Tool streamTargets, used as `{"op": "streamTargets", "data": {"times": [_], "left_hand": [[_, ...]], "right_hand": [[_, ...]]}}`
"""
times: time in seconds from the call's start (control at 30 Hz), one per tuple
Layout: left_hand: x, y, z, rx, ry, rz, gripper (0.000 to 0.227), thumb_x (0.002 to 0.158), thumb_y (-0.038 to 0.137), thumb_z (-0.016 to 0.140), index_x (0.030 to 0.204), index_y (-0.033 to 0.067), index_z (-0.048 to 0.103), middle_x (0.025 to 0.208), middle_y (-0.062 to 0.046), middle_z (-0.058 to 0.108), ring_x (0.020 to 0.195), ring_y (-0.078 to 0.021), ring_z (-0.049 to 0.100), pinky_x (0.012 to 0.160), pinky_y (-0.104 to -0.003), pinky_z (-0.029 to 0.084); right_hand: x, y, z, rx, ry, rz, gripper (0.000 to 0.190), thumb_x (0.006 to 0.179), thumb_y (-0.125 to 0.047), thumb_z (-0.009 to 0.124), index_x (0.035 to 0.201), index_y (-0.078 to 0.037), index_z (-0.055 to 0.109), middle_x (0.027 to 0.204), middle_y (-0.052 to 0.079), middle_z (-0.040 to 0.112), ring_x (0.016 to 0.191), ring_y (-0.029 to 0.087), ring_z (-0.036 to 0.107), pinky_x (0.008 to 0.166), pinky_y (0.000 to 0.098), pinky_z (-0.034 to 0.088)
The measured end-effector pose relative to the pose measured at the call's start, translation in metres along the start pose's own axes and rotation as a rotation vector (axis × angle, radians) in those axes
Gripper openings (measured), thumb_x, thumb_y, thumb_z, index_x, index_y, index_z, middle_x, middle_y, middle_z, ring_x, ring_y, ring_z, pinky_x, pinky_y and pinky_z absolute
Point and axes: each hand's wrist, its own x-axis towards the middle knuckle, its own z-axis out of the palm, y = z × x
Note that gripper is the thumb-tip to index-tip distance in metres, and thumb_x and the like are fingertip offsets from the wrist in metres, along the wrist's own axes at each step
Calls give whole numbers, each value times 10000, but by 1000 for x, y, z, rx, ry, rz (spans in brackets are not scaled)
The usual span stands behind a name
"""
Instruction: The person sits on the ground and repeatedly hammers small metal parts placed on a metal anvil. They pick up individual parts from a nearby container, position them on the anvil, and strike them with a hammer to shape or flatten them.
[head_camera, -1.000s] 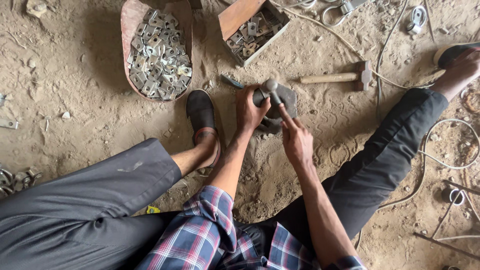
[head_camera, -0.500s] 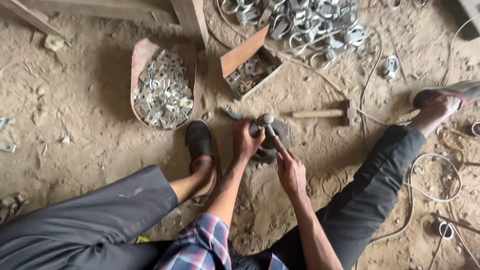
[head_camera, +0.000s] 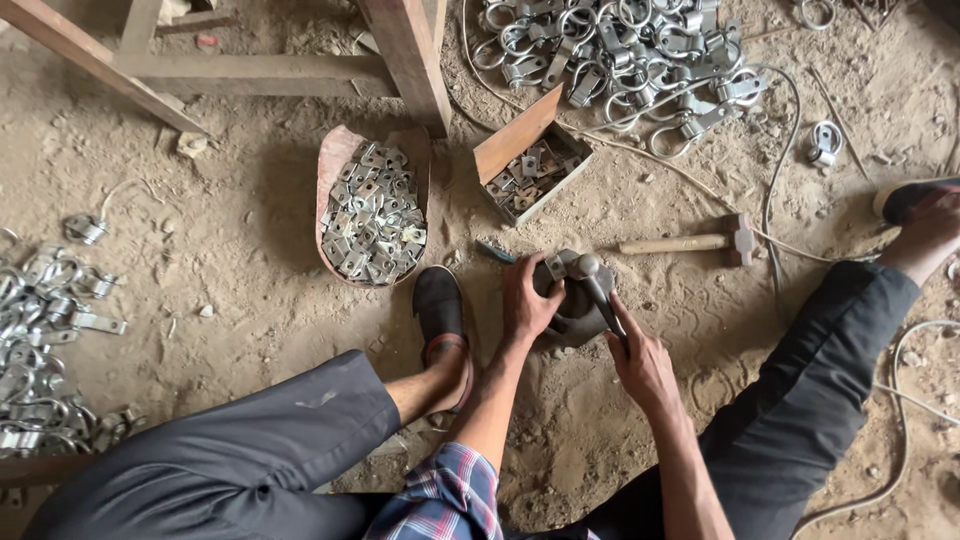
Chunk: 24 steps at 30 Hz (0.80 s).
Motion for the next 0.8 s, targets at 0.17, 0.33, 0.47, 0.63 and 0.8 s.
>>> {"op": "streamTargets", "data": {"times": [0.17,0.33,0.47,0.63,0.8], "left_hand": [[0,-1,-4,4,-68,-5,608,769,113,828,1336,103,609,1241,-123,665,1193,-314,618,1076,-466,451],[-1,-5,-2,-23,-73,23,587,783,96,798,1342,121,620,1246,-114,669,1197,-305,621,1095,-463,446],[-5,-8,0,16,-64,26,542,801,101,801,1311,124,621,1246,-107,674,1197,-305,616,1088,-460,445],[-4,-10,6,15,-59,-28,546,784,130,831,1274,113,593,1228,-113,655,1192,-316,607,1052,-444,463],[-1,-5,2,-68,-72,15,675,741,138,843,1354,81,568,1238,-141,627,1190,-334,588,1036,-453,457]], "right_hand": [[1,5,21,-39,-321,227,680,1069,-334,436,1659,-270,106,785,205,742,587,310,671,624,460,601],[-2,8,30,96,-228,58,650,1064,-288,401,1627,-206,87,785,186,701,539,280,641,537,466,568],[-1,11,29,161,-254,97,629,1065,-287,386,1624,-197,113,726,184,703,517,291,631,520,463,556],[-1,16,32,105,-245,49,606,1072,-291,392,1611,-183,135,712,169,687,508,267,622,494,444,539],[2,18,34,170,-314,114,607,1073,-290,369,1620,-192,126,681,173,677,492,286,589,493,463,524]]}}
